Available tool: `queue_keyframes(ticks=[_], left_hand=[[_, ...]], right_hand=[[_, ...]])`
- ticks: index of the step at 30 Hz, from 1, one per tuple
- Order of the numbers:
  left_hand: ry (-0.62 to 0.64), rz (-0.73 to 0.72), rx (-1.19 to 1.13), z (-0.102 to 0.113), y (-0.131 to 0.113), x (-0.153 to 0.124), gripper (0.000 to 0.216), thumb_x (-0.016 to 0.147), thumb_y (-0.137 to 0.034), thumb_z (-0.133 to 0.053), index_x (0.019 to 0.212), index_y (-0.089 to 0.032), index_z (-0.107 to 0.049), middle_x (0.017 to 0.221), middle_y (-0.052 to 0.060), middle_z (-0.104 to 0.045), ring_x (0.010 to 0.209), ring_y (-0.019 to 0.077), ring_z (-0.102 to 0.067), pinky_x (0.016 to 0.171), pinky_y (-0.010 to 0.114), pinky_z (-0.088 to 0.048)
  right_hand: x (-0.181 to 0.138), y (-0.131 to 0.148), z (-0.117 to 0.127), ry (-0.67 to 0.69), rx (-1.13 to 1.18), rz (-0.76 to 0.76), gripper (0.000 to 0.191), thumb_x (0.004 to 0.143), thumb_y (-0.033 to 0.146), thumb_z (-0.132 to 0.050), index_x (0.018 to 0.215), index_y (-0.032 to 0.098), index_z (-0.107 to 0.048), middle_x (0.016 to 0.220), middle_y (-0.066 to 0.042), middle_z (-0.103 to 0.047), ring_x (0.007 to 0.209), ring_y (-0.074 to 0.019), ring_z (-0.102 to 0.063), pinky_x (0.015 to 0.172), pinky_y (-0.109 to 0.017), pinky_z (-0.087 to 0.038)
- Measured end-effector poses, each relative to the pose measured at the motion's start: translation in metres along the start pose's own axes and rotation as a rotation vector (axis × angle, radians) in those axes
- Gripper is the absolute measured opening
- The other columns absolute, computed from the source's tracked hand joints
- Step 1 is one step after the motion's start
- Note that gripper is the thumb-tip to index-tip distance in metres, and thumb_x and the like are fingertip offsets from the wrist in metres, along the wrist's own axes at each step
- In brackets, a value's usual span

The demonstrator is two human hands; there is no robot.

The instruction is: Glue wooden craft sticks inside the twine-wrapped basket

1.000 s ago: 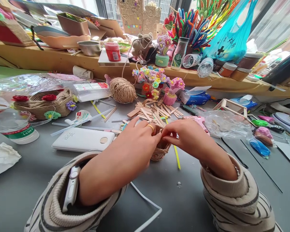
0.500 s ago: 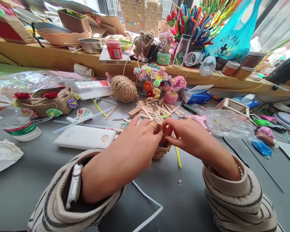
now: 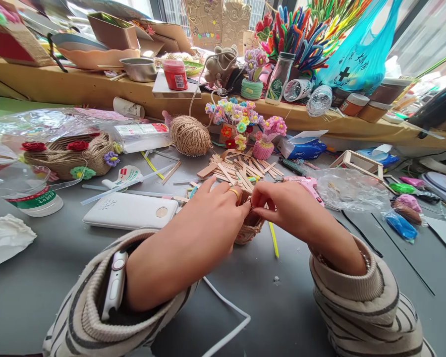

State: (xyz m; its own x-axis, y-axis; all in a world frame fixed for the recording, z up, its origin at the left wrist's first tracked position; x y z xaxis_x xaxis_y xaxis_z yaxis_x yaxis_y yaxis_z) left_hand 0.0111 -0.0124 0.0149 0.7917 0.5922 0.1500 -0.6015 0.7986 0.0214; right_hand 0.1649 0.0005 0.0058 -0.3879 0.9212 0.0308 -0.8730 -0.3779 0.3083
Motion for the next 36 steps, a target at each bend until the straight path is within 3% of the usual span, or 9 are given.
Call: queue_keyframes(ticks=[8,26,36], left_hand=[[0.024,0.011,0.005,0.0000,0.0013,0.0008,0.038,0.076,-0.005,-0.044,0.104,-0.019,-0.065,0.084,0.007,-0.061,0.084,0.0260,-0.054,0.080,0.045,-0.043],[0.026,0.012,0.000,0.0005,0.0008,0.0005,0.037,0.074,-0.004,-0.045,0.100,-0.017,-0.066,0.084,0.008,-0.061,0.084,0.0268,-0.054,0.079,0.046,-0.043],[0.005,-0.004,0.024,0.0001,-0.0005,-0.0015,0.039,0.070,-0.003,-0.047,0.100,-0.017,-0.066,0.079,0.008,-0.061,0.085,0.0262,-0.056,0.082,0.046,-0.044]], right_hand=[[-0.0001,0.0027,0.0004,0.000,-0.030,-0.032,0.009,0.074,0.016,-0.055,0.067,0.020,-0.059,0.067,0.000,-0.065,0.061,-0.0125,-0.052,0.058,-0.024,-0.032],[0.0002,0.0031,0.0001,0.010,0.008,-0.050,0.009,0.070,0.013,-0.054,0.065,0.020,-0.058,0.063,0.002,-0.064,0.059,-0.0116,-0.053,0.056,-0.023,-0.032],[-0.0001,0.0034,-0.0029,0.028,0.007,0.000,0.018,0.075,0.012,-0.051,0.090,0.020,-0.053,0.076,0.001,-0.069,0.064,-0.0126,-0.057,0.058,-0.023,-0.032]])
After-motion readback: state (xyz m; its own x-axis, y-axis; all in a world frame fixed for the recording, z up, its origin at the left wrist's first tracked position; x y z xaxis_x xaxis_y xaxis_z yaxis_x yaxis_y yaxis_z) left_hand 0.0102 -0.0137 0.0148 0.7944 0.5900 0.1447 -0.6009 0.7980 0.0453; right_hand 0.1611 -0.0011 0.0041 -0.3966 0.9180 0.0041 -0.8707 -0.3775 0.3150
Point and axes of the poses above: each hand's wrist, its own x-axis towards the middle knuckle, its own z-axis out of the back of the hand, y = z × x, the point moved 2 cm from there along x, towards the middle knuckle
